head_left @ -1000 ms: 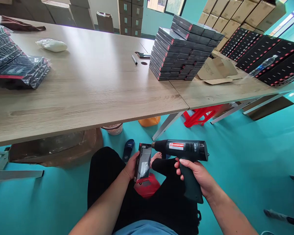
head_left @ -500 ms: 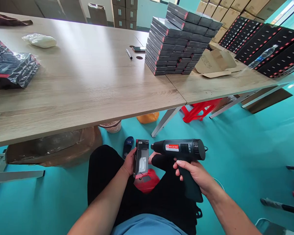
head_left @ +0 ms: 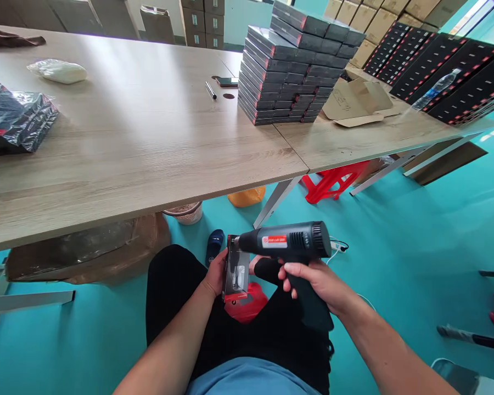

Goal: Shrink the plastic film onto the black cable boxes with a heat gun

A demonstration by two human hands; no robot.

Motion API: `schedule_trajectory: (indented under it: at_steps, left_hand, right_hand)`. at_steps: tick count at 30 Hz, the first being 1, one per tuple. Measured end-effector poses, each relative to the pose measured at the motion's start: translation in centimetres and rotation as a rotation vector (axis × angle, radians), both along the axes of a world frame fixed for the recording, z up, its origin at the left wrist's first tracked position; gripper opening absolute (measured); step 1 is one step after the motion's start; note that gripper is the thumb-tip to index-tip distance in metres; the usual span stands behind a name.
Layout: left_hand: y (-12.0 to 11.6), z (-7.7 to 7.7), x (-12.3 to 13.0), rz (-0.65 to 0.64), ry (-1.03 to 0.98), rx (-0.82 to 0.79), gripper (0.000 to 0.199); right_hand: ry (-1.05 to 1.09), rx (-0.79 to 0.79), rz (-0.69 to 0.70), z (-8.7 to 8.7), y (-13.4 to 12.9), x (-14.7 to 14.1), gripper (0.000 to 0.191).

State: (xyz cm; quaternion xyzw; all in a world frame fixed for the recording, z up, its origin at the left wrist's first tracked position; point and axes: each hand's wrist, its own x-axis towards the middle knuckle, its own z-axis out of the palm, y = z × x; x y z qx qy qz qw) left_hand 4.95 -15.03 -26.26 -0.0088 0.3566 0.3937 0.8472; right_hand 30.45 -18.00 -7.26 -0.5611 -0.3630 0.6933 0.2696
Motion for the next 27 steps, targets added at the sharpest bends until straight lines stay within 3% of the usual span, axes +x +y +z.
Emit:
schedule_trajectory:
  at_steps: [2, 4, 9, 13, 15, 19, 21, 24, 27]
  left_hand:
    - [0.0, 0.1, 0.0, 0.028, 0.003, -0.012, 0.044]
    - [0.0, 0.2, 0.0, 0.034, -0.006, -0.028, 0.043]
    - [0.0, 0.3, 0.0, -0.028, -0.037, -0.007, 0.059]
    - [0.1, 0.4, 0.2, 0.024, -0.017, -0.013, 0.050]
    - [0.1, 0.4, 0.3, 0.050, 0.003, -0.010, 0.047]
    - [0.0, 0.6, 0.3, 0.014, 0.044, 0.009, 0.050]
    - [0.0, 0.7, 0.1, -0.006, 0.006, 0.049, 0.055]
    - [0.1, 0.7, -0.2, 0.034, -0.012, 0.050, 0.054]
    - [0.4, 0.6, -0.4, 0.076, -0.047, 0.049, 0.053]
  right_hand:
    - [-0.023, -0.016, 0.199, 0.8, -0.1, 0.1, 0.028]
    - [-0.083, -0.014, 0.275, 1.2, 0.2, 0.2, 0.026]
    - [-0.157, 0.176, 0.126, 1.8, 1.5, -0.2, 0.021]
    - [-0.140, 0.011, 0.457, 2.8, 0.3, -1.1, 0.016]
    - [-0.158, -0.026, 0.538, 3.2, -0.1, -1.5, 0.015]
    - [-0.221, 0.143, 0.270, 2.4, 1.5, -1.6, 0.017]
    - [-0.261, 0.192, 0.216, 1.6, 2.4, -1.1, 0.017]
    - [-0.278, 0.118, 0.285, 1.0, 2.0, 0.1, 0.017]
    - [-0.273, -0.061, 0.406, 1.1, -0.4, 1.1, 0.021]
